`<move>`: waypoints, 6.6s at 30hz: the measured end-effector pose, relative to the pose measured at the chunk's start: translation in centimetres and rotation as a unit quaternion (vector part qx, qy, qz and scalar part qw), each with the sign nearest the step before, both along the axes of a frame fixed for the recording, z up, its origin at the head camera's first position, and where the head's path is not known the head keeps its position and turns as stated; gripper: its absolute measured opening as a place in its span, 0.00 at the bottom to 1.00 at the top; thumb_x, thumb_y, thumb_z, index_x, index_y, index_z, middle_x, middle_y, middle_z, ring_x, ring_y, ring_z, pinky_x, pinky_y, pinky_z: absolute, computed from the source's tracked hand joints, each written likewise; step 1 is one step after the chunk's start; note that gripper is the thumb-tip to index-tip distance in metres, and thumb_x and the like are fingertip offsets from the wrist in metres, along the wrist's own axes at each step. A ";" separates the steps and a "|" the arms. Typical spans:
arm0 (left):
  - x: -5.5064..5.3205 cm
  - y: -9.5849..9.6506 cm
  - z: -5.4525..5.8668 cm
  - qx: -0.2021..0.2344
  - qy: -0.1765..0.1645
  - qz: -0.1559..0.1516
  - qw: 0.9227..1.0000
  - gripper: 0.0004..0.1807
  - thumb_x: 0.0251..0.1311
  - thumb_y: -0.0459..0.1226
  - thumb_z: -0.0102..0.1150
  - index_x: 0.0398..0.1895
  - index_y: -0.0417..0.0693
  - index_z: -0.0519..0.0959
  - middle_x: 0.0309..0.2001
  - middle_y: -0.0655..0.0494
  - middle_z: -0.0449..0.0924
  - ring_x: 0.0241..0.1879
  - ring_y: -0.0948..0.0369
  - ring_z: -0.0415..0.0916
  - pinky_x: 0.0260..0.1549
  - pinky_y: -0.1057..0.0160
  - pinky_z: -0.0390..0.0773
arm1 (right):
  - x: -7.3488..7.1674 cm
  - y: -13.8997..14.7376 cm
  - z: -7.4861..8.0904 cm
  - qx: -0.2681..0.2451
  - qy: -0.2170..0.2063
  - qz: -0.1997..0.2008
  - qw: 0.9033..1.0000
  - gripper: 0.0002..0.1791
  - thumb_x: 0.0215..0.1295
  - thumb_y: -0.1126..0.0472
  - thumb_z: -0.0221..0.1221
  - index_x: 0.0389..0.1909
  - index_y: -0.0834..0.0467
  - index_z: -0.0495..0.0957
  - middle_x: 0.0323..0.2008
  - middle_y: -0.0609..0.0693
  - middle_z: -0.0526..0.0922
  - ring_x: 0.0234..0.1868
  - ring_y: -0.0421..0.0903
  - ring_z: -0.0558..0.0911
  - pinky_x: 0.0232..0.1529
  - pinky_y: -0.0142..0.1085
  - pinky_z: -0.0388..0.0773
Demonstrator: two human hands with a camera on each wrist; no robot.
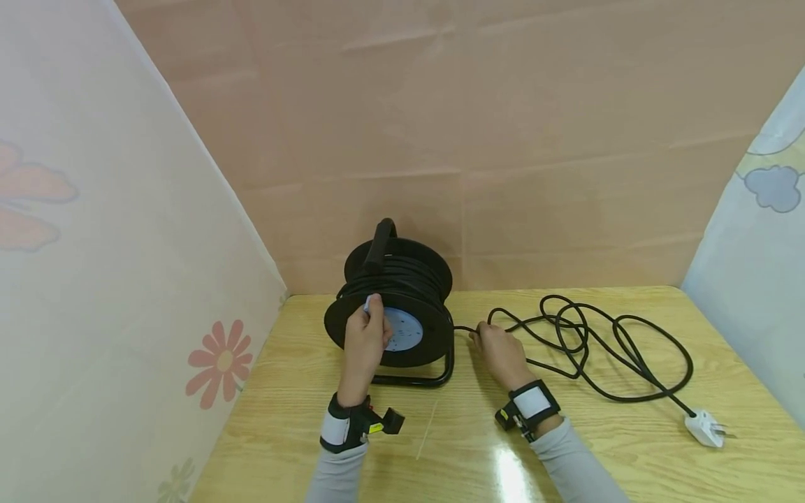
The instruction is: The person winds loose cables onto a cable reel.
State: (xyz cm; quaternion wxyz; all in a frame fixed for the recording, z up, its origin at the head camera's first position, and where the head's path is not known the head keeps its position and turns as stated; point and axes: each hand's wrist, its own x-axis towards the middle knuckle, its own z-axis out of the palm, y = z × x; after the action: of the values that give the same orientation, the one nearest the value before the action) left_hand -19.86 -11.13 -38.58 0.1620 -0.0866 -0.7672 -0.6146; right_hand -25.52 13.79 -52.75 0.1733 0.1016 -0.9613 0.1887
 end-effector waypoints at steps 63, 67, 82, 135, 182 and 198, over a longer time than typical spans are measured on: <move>3.0 5.4 1.0 -0.073 0.003 -0.039 0.997 0.22 0.76 0.40 0.42 0.18 0.45 0.65 0.12 0.59 0.62 0.11 0.72 0.55 0.14 0.68 0.58 | -1.0 9.2 0.1 -0.053 -0.035 0.029 0.998 0.18 0.65 0.74 0.53 0.55 0.78 0.68 0.52 0.76 0.72 0.53 0.70 0.65 0.54 0.60 0.61; 1.5 5.4 -1.3 -0.078 0.000 -0.043 0.996 0.24 0.76 0.46 0.40 0.19 0.46 0.65 0.12 0.59 0.63 0.11 0.69 0.58 0.13 0.68 0.59 | -1.5 9.9 0.1 -0.005 -0.049 0.040 0.998 0.18 0.66 0.75 0.51 0.55 0.79 0.68 0.50 0.76 0.74 0.51 0.69 0.72 0.54 0.58 0.59; 0.5 5.6 -3.3 -0.101 -0.003 -0.048 0.994 0.29 0.73 0.58 0.36 0.21 0.48 0.66 0.13 0.59 0.66 0.12 0.62 0.63 0.12 0.67 0.61 | -3.1 10.4 -0.7 -0.035 -0.066 0.015 0.997 0.11 0.67 0.74 0.51 0.47 0.74 0.74 0.41 0.71 0.69 0.42 0.64 0.65 0.38 0.52 0.67; 0.8 6.8 -8.4 -0.169 -0.082 -0.077 0.979 0.27 0.74 0.56 0.36 0.18 0.52 0.62 0.12 0.61 0.58 0.10 0.66 0.54 0.11 0.70 0.56 | -3.1 10.7 0.1 -0.112 -0.035 -0.039 0.992 0.12 0.78 0.69 0.38 0.50 0.74 0.65 0.40 0.70 0.80 0.43 0.67 0.64 0.35 0.51 0.68; 0.7 5.3 -11.2 -0.208 -0.097 -0.072 0.971 0.27 0.75 0.54 0.35 0.17 0.53 0.60 0.13 0.62 0.55 0.11 0.66 0.52 0.12 0.69 0.55 | -2.7 10.6 -0.9 -0.170 -0.043 0.056 0.983 0.14 0.63 0.71 0.60 0.47 0.70 0.71 0.43 0.64 0.67 0.41 0.59 0.72 0.38 0.51 0.75; 0.8 5.2 -11.2 -0.206 -0.110 -0.071 0.970 0.27 0.75 0.54 0.36 0.17 0.53 0.61 0.13 0.62 0.57 0.11 0.66 0.54 0.12 0.68 0.56 | -2.1 11.2 -0.1 -0.072 -0.015 -0.023 0.997 0.14 0.65 0.59 0.61 0.50 0.59 0.82 0.38 0.56 0.84 0.36 0.54 0.79 0.33 0.48 0.71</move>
State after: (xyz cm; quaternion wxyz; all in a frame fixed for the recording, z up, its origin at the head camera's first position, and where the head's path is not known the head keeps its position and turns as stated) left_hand -19.10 -5.92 -49.80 0.0112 -0.1047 -0.8824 -0.4586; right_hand -27.60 24.99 -52.82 0.1702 0.0638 -0.9499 0.2544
